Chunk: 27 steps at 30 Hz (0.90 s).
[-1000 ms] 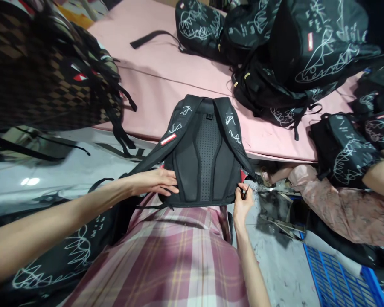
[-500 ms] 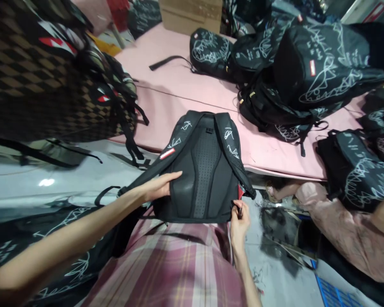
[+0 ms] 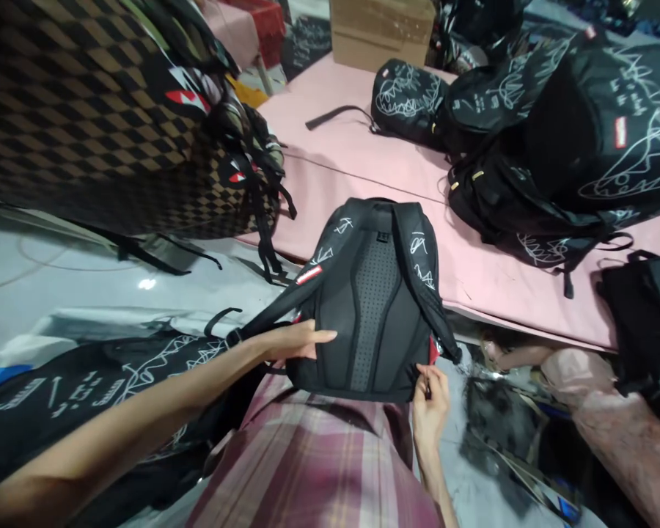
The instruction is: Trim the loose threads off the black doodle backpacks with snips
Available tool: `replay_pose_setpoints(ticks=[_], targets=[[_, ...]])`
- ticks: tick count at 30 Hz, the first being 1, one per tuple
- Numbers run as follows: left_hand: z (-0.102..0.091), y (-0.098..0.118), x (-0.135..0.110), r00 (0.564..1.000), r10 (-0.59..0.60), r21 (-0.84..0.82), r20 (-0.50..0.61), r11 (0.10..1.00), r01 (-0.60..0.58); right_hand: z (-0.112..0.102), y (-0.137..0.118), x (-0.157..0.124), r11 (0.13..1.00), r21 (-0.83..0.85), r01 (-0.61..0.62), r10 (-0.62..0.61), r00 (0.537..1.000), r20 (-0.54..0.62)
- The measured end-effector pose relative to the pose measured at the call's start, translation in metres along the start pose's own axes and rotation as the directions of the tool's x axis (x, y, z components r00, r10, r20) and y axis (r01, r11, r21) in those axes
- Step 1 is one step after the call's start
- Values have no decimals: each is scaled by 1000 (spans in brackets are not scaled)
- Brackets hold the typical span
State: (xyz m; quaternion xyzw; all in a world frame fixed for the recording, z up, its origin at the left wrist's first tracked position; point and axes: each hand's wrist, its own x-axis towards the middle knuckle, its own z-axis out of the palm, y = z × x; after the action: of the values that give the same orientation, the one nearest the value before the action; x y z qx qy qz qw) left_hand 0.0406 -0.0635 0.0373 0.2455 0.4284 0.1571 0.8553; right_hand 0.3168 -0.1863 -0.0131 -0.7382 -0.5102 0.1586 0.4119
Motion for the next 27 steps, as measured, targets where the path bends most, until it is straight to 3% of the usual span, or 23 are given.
replay_pose_setpoints(ticks=[2, 4, 6, 8, 12, 15, 16, 17, 20, 23, 27], targets=[[-10, 10, -3, 999, 16, 85, -39, 996, -13, 0, -4, 2, 999, -35, 21, -20, 1000, 13], [-23, 22, -9, 981, 143, 111, -133, 985, -128, 0, -5, 3, 998, -61, 27, -26, 1000, 17], [-39, 34, -19, 899, 336, 95, -280, 942, -323, 0, -4, 4, 997, -76, 32, -31, 999, 16], [-53, 44, -31, 812, 438, 62, -385, 890, -451, -1, -1, 5, 996, -85, 41, -40, 999, 7], [-65, 60, -36, 753, 495, 71, -433, 852, -519, -1, 0, 7, 994, -97, 44, -41, 999, 30], [-68, 68, -20, 565, 667, 292, -487, 733, -614, -2, -1, 8, 995, -98, 29, -24, 998, 51], [-70, 70, -13, 522, 711, 377, -472, 697, -610, -3, -1, 8, 995, -99, 25, -20, 999, 50], [-71, 70, -5, 508, 742, 460, -438, 670, -582, -4, -2, 8, 995, -98, 21, -16, 999, 48], [-77, 70, 15, 560, 780, 706, -279, 562, -430, -9, -10, 8, 996, -91, -15, 20, 998, 52], [-81, 69, 28, 628, 770, 882, -111, 368, -295, -10, -29, 15, 995, -92, -25, 32, 997, 77], [-78, 76, 36, 677, 735, 962, 32, 160, -219, 13, -72, 45, 981, -162, 109, -73, 974, 213]])
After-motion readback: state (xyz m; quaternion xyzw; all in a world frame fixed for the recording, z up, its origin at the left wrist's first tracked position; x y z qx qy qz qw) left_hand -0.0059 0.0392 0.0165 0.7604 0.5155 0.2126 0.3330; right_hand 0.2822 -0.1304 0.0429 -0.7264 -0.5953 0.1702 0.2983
